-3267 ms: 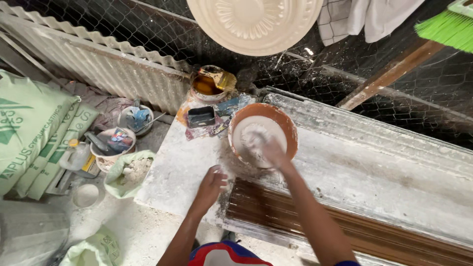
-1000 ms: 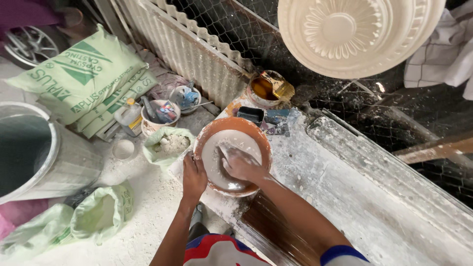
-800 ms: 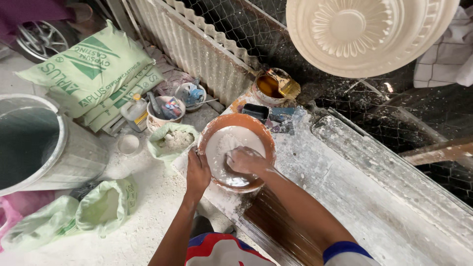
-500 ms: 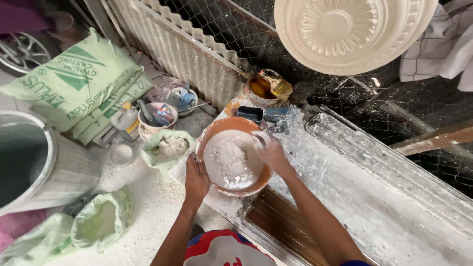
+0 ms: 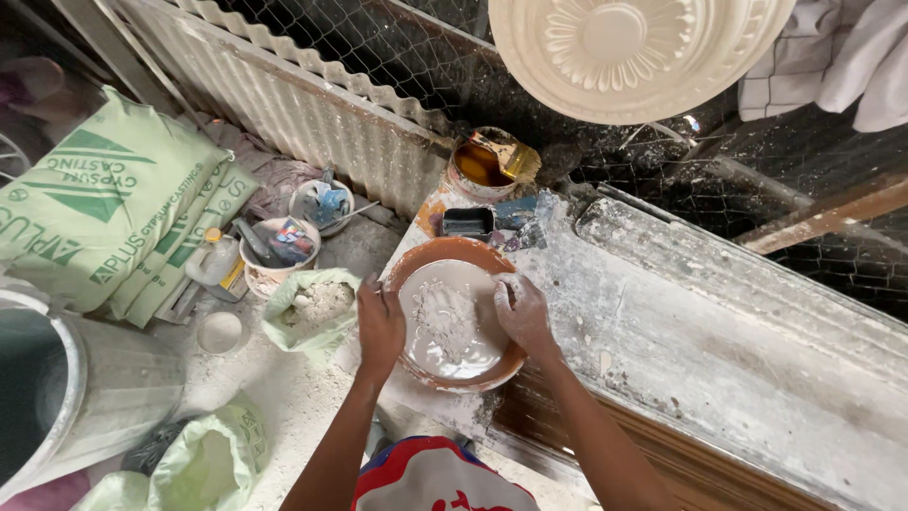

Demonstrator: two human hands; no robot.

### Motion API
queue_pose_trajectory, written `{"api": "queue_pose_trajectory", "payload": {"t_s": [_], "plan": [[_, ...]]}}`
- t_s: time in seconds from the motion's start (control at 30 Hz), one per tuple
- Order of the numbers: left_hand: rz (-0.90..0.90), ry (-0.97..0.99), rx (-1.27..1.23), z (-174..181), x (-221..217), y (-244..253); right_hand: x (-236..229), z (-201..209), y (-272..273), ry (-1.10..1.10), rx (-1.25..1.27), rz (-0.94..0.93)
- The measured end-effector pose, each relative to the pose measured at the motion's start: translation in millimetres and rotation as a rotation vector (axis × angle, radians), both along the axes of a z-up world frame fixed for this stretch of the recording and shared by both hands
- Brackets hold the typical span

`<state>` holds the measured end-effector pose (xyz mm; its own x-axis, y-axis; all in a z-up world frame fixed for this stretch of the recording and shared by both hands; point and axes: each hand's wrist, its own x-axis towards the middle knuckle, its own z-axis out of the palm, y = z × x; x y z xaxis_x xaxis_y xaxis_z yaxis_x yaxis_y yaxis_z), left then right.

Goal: The person mixes a white plaster-like substance in a bowl by hand, then uses a trowel to scoop and spread the mixture onto a long wooden mold. The person smooths the plaster along the mold's grooves and edges, repeatedly applying and leveling the material.

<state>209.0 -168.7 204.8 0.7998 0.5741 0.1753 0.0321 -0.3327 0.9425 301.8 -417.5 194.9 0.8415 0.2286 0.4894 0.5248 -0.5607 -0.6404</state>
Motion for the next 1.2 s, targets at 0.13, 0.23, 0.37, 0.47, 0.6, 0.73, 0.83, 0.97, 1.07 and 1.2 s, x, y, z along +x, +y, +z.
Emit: {"api": "queue_pose_trajectory", "payload": {"t_s": [0.13,0.23,0.37,0.47,0.6,0.73,0.83,0.97,1.07,1.2], "plan": [[-0.036,0.137,-0.003,5,0,2,-10,20,5,0.034,-0.004,0.024],[-0.064,0.101,0.04,12,2,3,-15,32,10,0.064,0.004,0.008],[-0.134,0.138,0.005,17,10,13,-24,40,17,0.281,-0.006,-0.1],[-0.184,0.112,0.051,19,22,24,-40,40,20,0.285,0.008,-0.15],[-0.225,0.106,0.066,22,28,29,-43,40,25,0.129,-0.017,-0.11],[-0.25,0.11,0.06,29,23,31,-44,41,25,0.094,-0.067,-0.099],[-0.239,0.103,0.037,29,24,31,-47,41,23,0.069,-0.142,-0.089],[-0.229,0.097,0.031,24,22,34,-48,36,27,0.075,-0.202,-0.102],[-0.221,0.083,0.05,19,23,31,-44,33,25,-0.059,-0.286,-0.146],[-0.2,0.089,0.064,19,24,31,-44,26,27,0.079,-0.309,-0.134]]}}
